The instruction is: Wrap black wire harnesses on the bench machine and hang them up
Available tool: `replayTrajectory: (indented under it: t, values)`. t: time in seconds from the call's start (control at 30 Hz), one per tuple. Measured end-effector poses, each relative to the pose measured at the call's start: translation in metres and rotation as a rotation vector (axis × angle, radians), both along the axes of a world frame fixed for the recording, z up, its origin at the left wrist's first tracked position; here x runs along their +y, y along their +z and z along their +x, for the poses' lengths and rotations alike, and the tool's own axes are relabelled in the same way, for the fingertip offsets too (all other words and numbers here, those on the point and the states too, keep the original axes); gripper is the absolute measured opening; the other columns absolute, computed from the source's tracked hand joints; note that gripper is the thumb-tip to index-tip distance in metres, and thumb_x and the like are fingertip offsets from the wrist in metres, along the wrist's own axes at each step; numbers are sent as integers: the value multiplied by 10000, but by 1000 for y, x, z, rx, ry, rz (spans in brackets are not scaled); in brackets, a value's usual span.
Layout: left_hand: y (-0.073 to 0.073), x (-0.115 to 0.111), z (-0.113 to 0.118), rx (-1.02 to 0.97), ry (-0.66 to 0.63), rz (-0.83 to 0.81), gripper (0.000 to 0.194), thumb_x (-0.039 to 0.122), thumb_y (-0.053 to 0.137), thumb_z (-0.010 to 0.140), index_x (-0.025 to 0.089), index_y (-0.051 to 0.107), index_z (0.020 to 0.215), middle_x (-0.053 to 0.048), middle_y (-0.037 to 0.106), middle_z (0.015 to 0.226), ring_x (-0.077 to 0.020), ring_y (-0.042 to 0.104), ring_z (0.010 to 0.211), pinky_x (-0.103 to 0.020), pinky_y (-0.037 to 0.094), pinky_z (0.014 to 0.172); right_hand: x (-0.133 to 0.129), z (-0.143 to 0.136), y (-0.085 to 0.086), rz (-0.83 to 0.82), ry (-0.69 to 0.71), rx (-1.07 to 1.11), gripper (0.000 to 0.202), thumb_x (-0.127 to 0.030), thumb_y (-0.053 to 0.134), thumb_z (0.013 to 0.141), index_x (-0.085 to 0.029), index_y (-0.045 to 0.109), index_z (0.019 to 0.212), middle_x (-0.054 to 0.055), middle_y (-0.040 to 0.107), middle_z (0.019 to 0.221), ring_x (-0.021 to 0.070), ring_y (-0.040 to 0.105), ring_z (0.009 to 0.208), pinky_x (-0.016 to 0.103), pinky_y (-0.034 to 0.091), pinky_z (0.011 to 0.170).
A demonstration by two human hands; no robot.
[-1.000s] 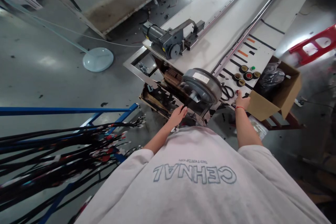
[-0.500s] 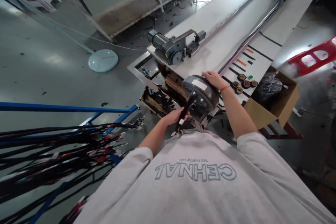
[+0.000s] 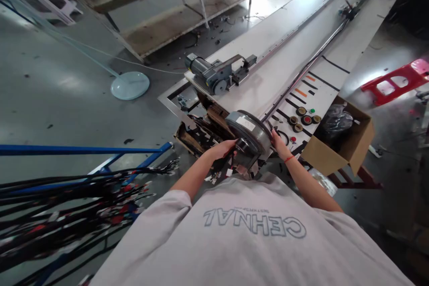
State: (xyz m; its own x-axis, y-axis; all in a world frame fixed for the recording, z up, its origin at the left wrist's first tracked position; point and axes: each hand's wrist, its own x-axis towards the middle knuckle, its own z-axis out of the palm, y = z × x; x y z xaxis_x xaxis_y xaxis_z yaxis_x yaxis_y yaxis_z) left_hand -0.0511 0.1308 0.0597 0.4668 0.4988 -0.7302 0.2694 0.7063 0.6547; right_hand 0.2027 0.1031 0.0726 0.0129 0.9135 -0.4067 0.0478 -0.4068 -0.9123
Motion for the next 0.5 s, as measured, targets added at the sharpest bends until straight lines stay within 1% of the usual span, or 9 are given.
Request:
replayTrajectory:
  t: [0.07, 0.1, 0.17, 0.23, 0.3, 0.37, 0.4, 0.43, 0.5]
  values:
    - [7, 2, -3, 61, -132, 191, 318, 479, 645, 752, 166, 632, 810, 30, 566, 520, -122, 504, 467, -228, 373, 459, -3, -3, -6, 60, 4, -44, 686, -775, 285, 798, -211, 674, 836, 37, 646, 755, 242, 603, 862, 372, 466, 836]
    - [10, 3, -4, 106, -200, 316, 342, 486, 677, 716, 165, 641, 829, 29, 576, 532, -130, 516, 487, -232, 379, 474, -1, -6, -7, 108, -26, -127, 642, -725, 280, 832, -210, 665, 827, 48, 649, 782, 245, 593, 893, 376, 458, 857]
    - [15, 7, -11, 215, -268, 556, 348, 481, 695, 688, 160, 652, 817, 10, 610, 579, -148, 547, 548, -248, 408, 533, 3, -8, -9, 156, -132, -442, 480, -583, 372, 862, -190, 644, 832, 90, 653, 884, 260, 565, 981, 392, 426, 915]
    - [19, 17, -22, 330, -248, 731, 329, 468, 673, 710, 156, 665, 815, -28, 665, 685, -173, 586, 641, -265, 438, 615, 2, -1, -11, 66, -221, -830, 304, -419, 524, 808, -147, 627, 893, 159, 629, 1026, 296, 529, 1071, 423, 395, 949]
    - [22, 30, -37, 414, -205, 826, 339, 470, 639, 742, 154, 681, 858, -58, 701, 811, -196, 611, 743, -275, 452, 682, -7, 13, -10, -124, -198, -1045, 257, -279, 625, 715, -120, 614, 915, 196, 612, 1047, 328, 537, 1074, 436, 411, 917]
    - [22, 43, -50, 439, -222, 856, 375, 493, 607, 768, 152, 690, 901, -67, 710, 858, -207, 618, 783, -276, 457, 706, -24, 27, -1, -270, -117, -968, 184, -236, 651, 675, -137, 606, 824, 148, 635, 896, 312, 596, 954, 411, 452, 838]
    - [23, 47, -54, 437, -247, 868, 389, 503, 593, 778, 152, 693, 911, -67, 712, 864, -208, 619, 786, -275, 457, 711, -35, 31, 6, -273, -91, -846, 155, -249, 661, 674, -155, 594, 778, 107, 632, 810, 287, 614, 878, 391, 468, 799]
    - [23, 50, -57, 435, -271, 882, 396, 507, 584, 785, 150, 696, 915, -68, 714, 869, -208, 620, 785, -275, 456, 715, -48, 32, 16, -226, -72, -688, 167, -280, 678, 675, -170, 585, 759, 74, 626, 760, 262, 619, 824, 375, 477, 774]
    - [24, 51, -57, 450, -292, 919, 401, 504, 566, 801, 144, 700, 918, -73, 715, 887, -211, 622, 788, -279, 456, 725, -75, 20, 40, -58, -4, -293, 260, -380, 718, 684, -191, 589, 807, 56, 645, 806, 236, 620, 821, 361, 486, 778]
